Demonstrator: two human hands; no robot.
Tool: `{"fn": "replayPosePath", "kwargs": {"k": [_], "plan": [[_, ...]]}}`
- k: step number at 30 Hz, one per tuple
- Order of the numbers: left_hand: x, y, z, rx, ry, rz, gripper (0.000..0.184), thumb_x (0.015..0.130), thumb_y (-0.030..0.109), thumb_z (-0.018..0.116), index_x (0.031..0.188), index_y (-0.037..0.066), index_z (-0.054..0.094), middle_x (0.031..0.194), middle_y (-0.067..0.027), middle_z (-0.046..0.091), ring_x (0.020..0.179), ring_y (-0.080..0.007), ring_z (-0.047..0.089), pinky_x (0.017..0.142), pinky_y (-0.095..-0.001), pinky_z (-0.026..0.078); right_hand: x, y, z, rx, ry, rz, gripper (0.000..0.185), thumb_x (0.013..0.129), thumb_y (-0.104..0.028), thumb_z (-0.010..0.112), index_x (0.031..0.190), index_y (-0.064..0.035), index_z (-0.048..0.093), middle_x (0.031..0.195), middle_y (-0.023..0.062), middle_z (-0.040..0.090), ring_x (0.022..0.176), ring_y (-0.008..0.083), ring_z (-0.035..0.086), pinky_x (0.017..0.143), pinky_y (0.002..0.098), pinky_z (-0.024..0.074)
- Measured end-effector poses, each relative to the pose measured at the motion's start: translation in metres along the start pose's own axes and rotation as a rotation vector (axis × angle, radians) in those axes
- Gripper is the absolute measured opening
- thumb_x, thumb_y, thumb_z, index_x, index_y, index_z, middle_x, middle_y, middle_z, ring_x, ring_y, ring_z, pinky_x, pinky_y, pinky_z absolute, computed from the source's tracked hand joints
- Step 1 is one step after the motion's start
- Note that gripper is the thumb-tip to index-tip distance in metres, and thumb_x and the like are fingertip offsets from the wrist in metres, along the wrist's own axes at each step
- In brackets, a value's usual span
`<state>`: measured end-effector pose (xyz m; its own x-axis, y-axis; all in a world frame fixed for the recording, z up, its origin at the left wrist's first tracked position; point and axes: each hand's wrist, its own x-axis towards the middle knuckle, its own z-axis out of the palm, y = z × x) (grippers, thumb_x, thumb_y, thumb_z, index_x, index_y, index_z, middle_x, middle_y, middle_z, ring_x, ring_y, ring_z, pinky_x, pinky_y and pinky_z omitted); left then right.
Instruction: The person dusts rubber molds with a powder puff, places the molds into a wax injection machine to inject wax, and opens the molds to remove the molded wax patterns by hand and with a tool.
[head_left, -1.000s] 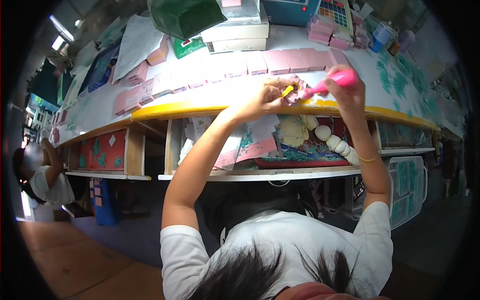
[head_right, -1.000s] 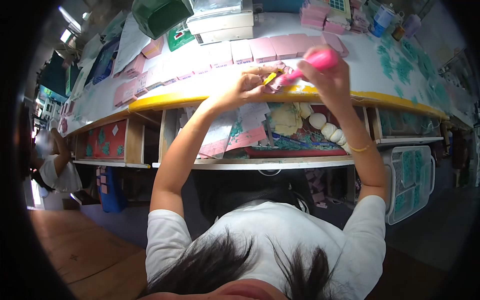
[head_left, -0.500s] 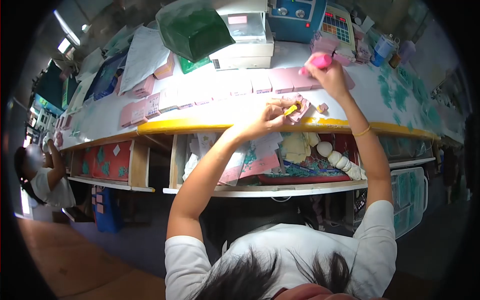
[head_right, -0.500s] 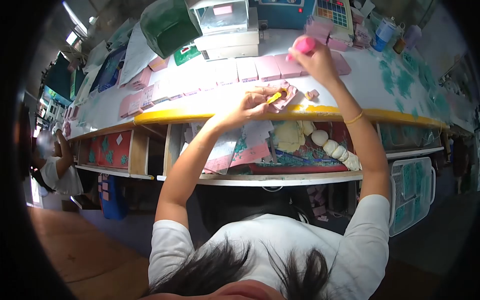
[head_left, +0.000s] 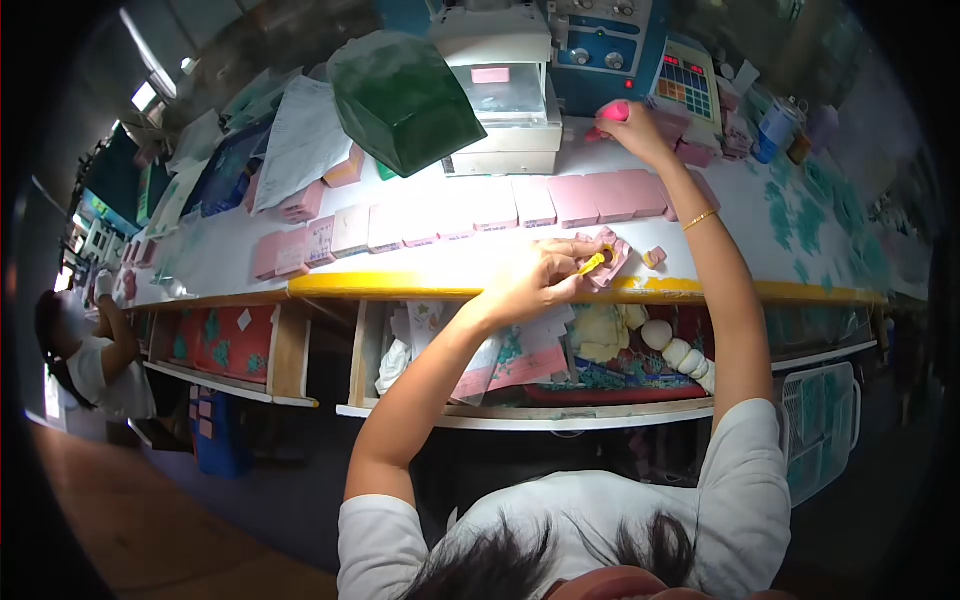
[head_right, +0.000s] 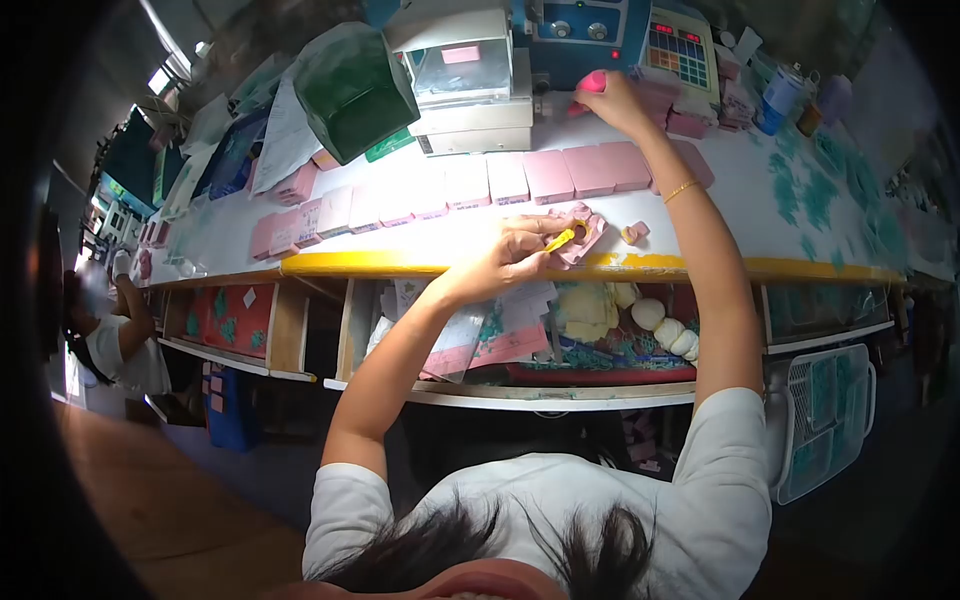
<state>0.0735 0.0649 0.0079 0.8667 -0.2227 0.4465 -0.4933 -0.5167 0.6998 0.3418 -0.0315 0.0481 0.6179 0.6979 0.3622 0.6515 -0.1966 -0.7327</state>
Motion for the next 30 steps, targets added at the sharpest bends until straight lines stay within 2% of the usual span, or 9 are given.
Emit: {"fn": "replayPosePath", "kwargs": {"k": [2, 9, 15, 20, 22, 23, 26, 28, 30], "plan": [[0.001, 0.009, -0.003, 0.006, -0.008, -0.047, 0.021, 0.072, 0.009, 0.054, 0.081, -0.006, 0.064, 0.117, -0.0147, 0.060, 0.107, -0.0299, 0.056, 0.090, -0.0356, 0.045, 0.001, 0.006, 0.005, -0.153, 0.052, -0.044, 0.013, 0.073, -0.014, 0.065, 0.074, -0.0006, 0.064, 0.065, 0.0070, 0.065, 0.060, 0.0139, 0.061, 0.061, 0.0273, 0.0475], [0.000, 0.007, -0.001, -0.051, -0.027, -0.073, 0.014, 0.077, 0.007, 0.053, 0.078, -0.006, 0.060, 0.122, -0.0152, 0.057, 0.110, -0.0294, 0.053, 0.093, -0.0359, 0.041, 0.005, 0.003, -0.003, -0.028, 0.000, 0.012, 0.014, 0.072, -0.016, 0.065, 0.072, -0.0014, 0.064, 0.063, 0.0063, 0.064, 0.059, 0.0129, 0.061, 0.057, 0.0274, 0.0462], [0.000, 0.008, 0.001, -0.044, -0.015, -0.074, 0.023, 0.073, 0.009, 0.052, 0.083, -0.008, 0.064, 0.119, -0.0151, 0.058, 0.106, -0.0290, 0.057, 0.090, -0.0333, 0.045, -0.004, 0.021, 0.001, -0.071, 0.086, 0.095, 0.019, 0.071, -0.018, 0.067, 0.073, 0.0003, 0.063, 0.060, 0.0090, 0.063, 0.053, 0.0154, 0.061, 0.054, 0.0288, 0.0474], [-0.002, 0.010, 0.001, -0.027, 0.005, -0.117, 0.023, 0.074, 0.009, 0.053, 0.083, -0.008, 0.065, 0.122, -0.0137, 0.057, 0.107, -0.0288, 0.057, 0.091, -0.0329, 0.045, -0.023, 0.011, -0.008, 0.047, 0.246, 0.081, 0.015, 0.077, -0.014, 0.066, 0.085, -0.0011, 0.065, 0.073, 0.0074, 0.066, 0.059, 0.0121, 0.062, 0.053, 0.0227, 0.0492], [-0.002, 0.011, 0.002, -0.009, 0.016, -0.091, 0.022, 0.075, 0.009, 0.053, 0.083, -0.008, 0.065, 0.122, -0.0132, 0.057, 0.107, -0.0285, 0.057, 0.090, -0.0326, 0.045, -0.026, 0.049, -0.010, -0.223, 0.258, -0.007, 0.018, 0.078, -0.018, 0.066, 0.081, -0.0005, 0.064, 0.078, 0.0086, 0.068, 0.069, 0.0140, 0.064, 0.063, 0.0264, 0.0500], [-0.003, 0.010, 0.003, -0.026, 0.021, -0.107, 0.022, 0.075, 0.010, 0.054, 0.082, -0.008, 0.064, 0.123, -0.0133, 0.056, 0.107, -0.0283, 0.057, 0.090, -0.0327, 0.045, -0.033, 0.030, -0.012, -0.223, 0.254, 0.000, 0.018, 0.078, -0.018, 0.066, 0.081, -0.0005, 0.064, 0.078, 0.0086, 0.068, 0.069, 0.0140, 0.064, 0.063, 0.0264, 0.0500], [-0.002, 0.009, 0.001, -0.034, -0.008, -0.126, 0.023, 0.076, 0.011, 0.054, 0.082, -0.009, 0.065, 0.123, -0.0133, 0.056, 0.108, -0.0281, 0.056, 0.090, -0.0330, 0.045, -0.067, -0.047, -0.035, 0.007, 0.099, 0.043, 0.020, 0.081, -0.020, 0.064, 0.085, -0.0004, 0.065, 0.082, 0.0079, 0.068, 0.075, 0.0129, 0.064, 0.068, 0.0271, 0.0512], [-0.002, 0.007, 0.003, -0.026, 0.009, -0.108, 0.024, 0.076, 0.011, 0.054, 0.084, -0.008, 0.065, 0.123, -0.0133, 0.056, 0.108, -0.0280, 0.056, 0.090, -0.0331, 0.045, -0.105, -0.092, -0.034, 0.358, -0.046, -0.098, 0.020, 0.083, -0.019, 0.063, 0.088, -0.0001, 0.066, 0.082, 0.0088, 0.068, 0.074, 0.0131, 0.064, 0.069, 0.0264, 0.0523], [-0.002, 0.006, 0.004, -0.015, 0.026, -0.093, 0.024, 0.076, 0.012, 0.054, 0.086, -0.008, 0.065, 0.123, -0.0133, 0.056, 0.108, -0.0278, 0.056, 0.089, -0.0331, 0.045, -0.135, -0.095, -0.021, 0.413, -0.184, -0.135, 0.023, 0.085, -0.022, 0.060, 0.088, 0.0006, 0.066, 0.084, 0.0084, 0.068, 0.074, 0.0136, 0.064, 0.067, 0.0240, 0.0530]]}}
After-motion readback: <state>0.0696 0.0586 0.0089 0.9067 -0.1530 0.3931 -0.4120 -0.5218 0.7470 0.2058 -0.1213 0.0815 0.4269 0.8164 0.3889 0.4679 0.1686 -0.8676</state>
